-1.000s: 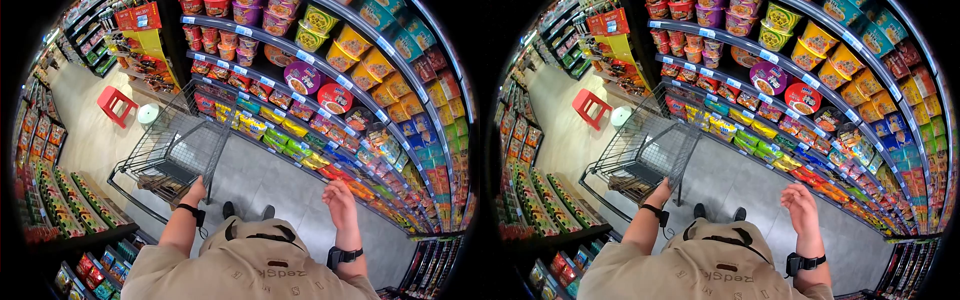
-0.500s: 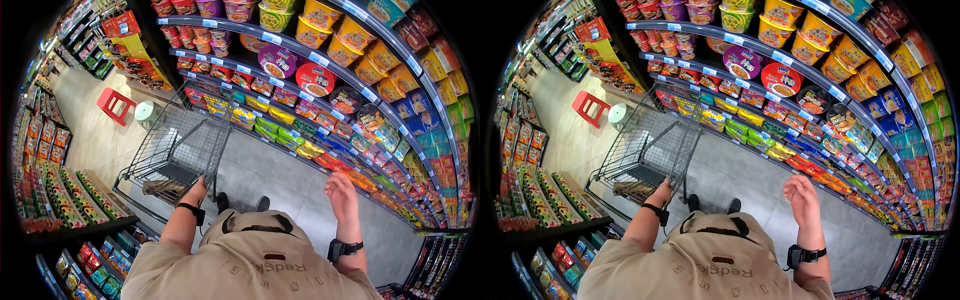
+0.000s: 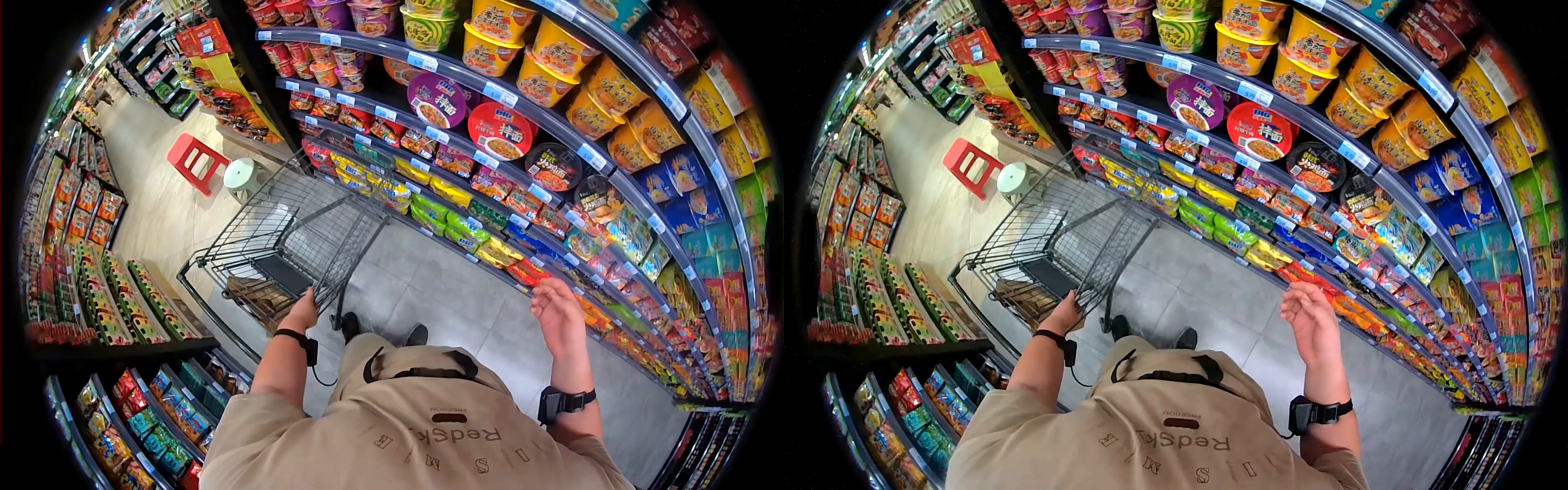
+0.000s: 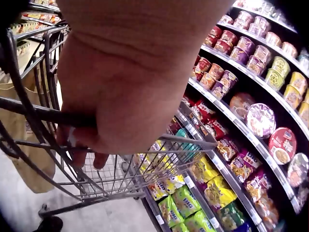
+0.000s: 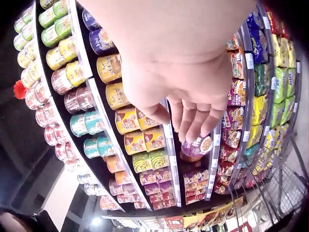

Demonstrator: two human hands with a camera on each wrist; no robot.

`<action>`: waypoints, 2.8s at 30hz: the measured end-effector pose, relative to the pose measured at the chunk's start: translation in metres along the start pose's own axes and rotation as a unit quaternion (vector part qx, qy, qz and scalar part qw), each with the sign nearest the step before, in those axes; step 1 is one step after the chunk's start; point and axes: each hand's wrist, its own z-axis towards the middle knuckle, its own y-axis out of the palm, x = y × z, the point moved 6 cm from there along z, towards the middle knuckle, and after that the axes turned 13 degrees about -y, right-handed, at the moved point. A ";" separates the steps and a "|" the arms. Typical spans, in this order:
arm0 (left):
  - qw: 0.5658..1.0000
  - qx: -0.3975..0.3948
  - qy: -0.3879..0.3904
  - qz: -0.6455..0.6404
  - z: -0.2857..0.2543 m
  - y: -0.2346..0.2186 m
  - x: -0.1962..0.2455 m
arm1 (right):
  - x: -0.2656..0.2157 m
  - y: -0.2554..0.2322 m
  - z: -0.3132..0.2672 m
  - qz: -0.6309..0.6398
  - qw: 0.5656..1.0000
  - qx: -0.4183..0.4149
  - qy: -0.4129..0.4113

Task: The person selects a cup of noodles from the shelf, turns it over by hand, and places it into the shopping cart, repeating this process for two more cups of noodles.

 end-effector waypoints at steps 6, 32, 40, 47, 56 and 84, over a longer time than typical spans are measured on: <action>0.998 -0.028 -0.029 0.050 -0.010 0.002 0.014 | -0.004 -0.008 0.009 0.003 1.000 -0.013 0.012; 0.990 -0.093 -0.058 0.091 -0.045 0.018 0.078 | -0.036 -0.035 0.019 -0.005 1.000 -0.023 -0.017; 0.984 0.007 0.136 0.111 0.049 0.096 0.002 | -0.048 -0.072 0.009 -0.004 0.998 0.015 -0.055; 0.989 -0.101 -0.064 0.090 -0.002 0.053 0.040 | -0.048 -0.084 0.022 0.001 0.998 0.027 -0.057; 0.998 -0.025 -0.043 -0.034 0.005 -0.043 0.108 | -0.062 -0.057 0.090 -0.011 0.998 -0.010 -0.053; 0.758 0.101 0.559 -0.320 -0.038 -0.478 0.649 | -0.147 0.163 0.365 -0.324 0.873 -0.213 -0.295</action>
